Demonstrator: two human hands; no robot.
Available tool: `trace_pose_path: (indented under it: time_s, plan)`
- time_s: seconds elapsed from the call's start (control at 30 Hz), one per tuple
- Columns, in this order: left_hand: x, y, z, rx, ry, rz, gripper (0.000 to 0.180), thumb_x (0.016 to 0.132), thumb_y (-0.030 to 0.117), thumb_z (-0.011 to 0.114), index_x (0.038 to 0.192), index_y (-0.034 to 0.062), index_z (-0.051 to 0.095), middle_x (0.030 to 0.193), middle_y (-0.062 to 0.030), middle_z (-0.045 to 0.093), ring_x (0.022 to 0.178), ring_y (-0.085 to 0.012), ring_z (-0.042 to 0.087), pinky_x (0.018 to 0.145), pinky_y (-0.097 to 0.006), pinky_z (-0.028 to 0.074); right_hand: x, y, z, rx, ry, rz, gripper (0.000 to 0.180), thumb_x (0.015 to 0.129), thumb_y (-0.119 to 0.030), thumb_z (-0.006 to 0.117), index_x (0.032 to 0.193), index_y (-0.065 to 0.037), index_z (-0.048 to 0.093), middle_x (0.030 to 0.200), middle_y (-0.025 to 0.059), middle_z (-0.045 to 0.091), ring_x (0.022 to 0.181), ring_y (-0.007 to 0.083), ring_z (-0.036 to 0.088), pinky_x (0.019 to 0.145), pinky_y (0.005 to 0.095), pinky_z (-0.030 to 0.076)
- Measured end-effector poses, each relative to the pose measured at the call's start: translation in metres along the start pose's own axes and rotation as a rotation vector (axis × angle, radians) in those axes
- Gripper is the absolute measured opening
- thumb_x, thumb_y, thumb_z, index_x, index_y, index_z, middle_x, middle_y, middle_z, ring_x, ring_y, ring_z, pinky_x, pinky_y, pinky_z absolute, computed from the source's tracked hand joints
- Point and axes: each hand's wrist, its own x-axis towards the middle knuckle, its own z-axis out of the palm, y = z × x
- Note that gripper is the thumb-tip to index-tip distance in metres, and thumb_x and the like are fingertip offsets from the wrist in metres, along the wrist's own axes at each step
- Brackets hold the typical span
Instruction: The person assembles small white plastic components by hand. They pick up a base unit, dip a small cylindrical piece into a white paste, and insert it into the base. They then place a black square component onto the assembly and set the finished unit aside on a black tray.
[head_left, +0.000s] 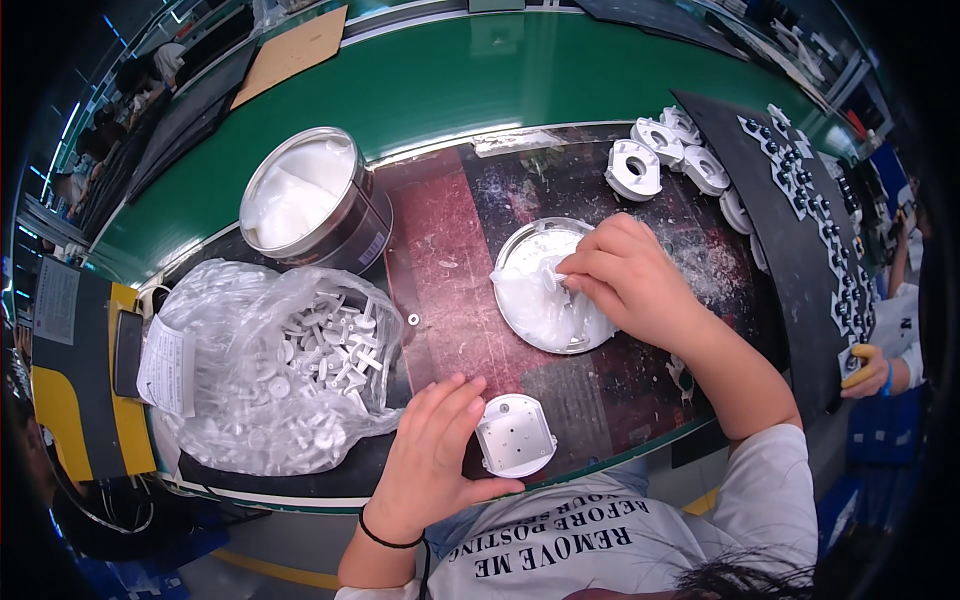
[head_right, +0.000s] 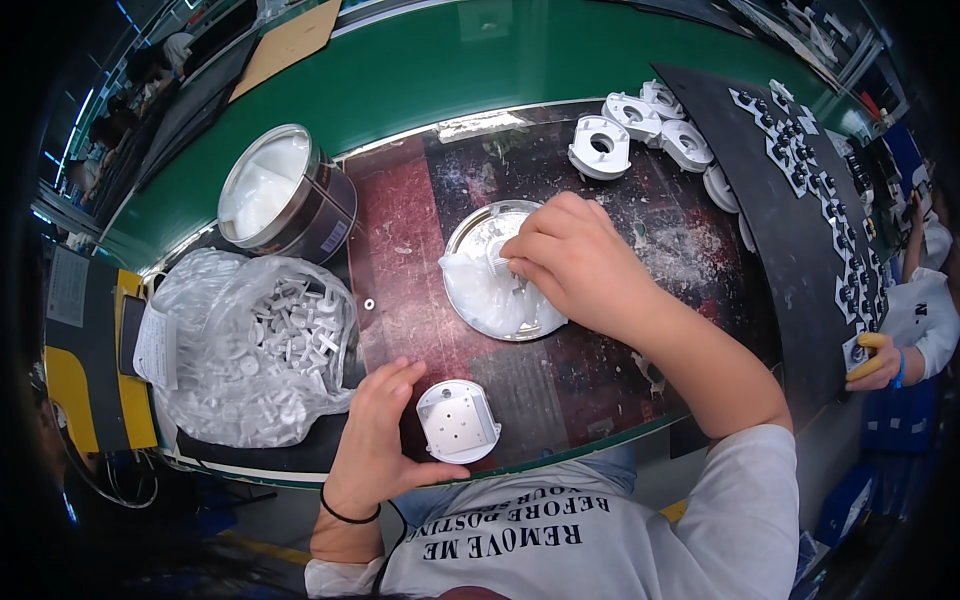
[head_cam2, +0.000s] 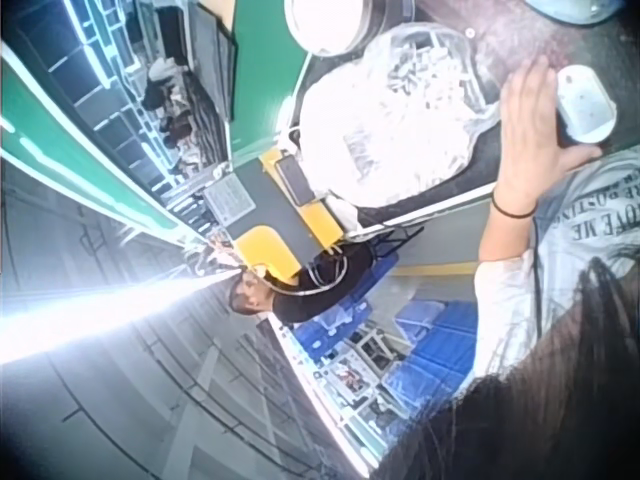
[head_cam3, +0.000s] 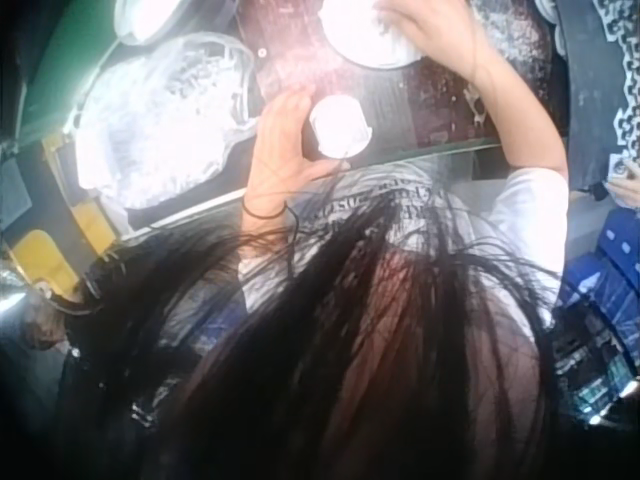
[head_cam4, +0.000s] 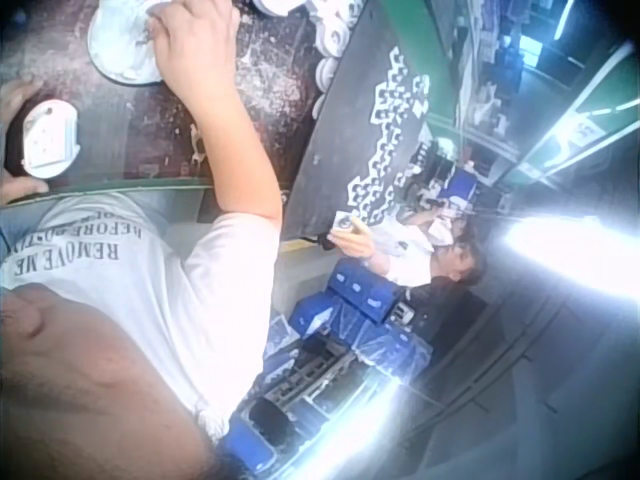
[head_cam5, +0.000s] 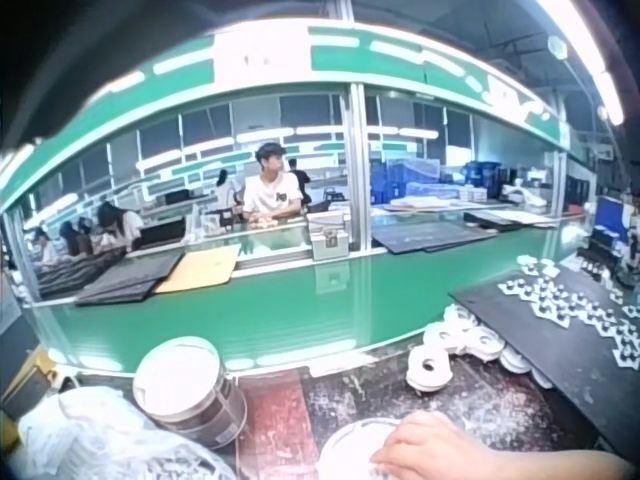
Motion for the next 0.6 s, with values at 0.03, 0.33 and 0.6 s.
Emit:
trace_pose_path:
  time_s: [0.03, 0.33, 0.6]
  plan:
    - [0.0002, -0.0001, 0.0001, -0.001, 0.005, 0.005, 0.104, 0.056, 0.042, 0.084, 0.137, 0.0088, 0.029, 0.132, -0.0156, 0.046, 0.119, -0.0367, 0.046, 0.096, -0.052, 0.036, 0.0003, -0.0007, 0.0005, 0.007, -0.002, 0.002, 0.011, 0.077, -0.014, 0.067, 0.087, -0.009, 0.067, 0.088, 0.0023, 0.059, 0.093, 0.0226, 0.053, 0.083, 0.0366, 0.039]
    - [0.0004, -0.0006, 0.0010, -0.008, 0.034, 0.025, 0.101, 0.056, 0.040, 0.084, 0.135, 0.0077, 0.031, 0.131, -0.0160, 0.048, 0.117, -0.0369, 0.048, 0.096, -0.051, 0.036, -0.0006, -0.0001, 0.0016, 0.006, 0.003, -0.013, 0.011, 0.076, -0.013, 0.067, 0.086, -0.008, 0.066, 0.088, 0.0030, 0.060, 0.092, 0.0236, 0.054, 0.082, 0.0370, 0.042]
    - [0.0000, -0.0019, 0.0021, -0.010, 0.025, 0.024, 0.099, 0.057, 0.041, 0.084, 0.135, 0.0071, 0.032, 0.131, -0.0154, 0.049, 0.118, -0.0361, 0.047, 0.097, -0.051, 0.036, -0.0022, 0.0004, -0.0002, 0.051, -0.006, 0.012, 0.013, 0.079, -0.013, 0.066, 0.090, -0.006, 0.067, 0.086, 0.0056, 0.063, 0.088, 0.0259, 0.055, 0.080, 0.0375, 0.044]
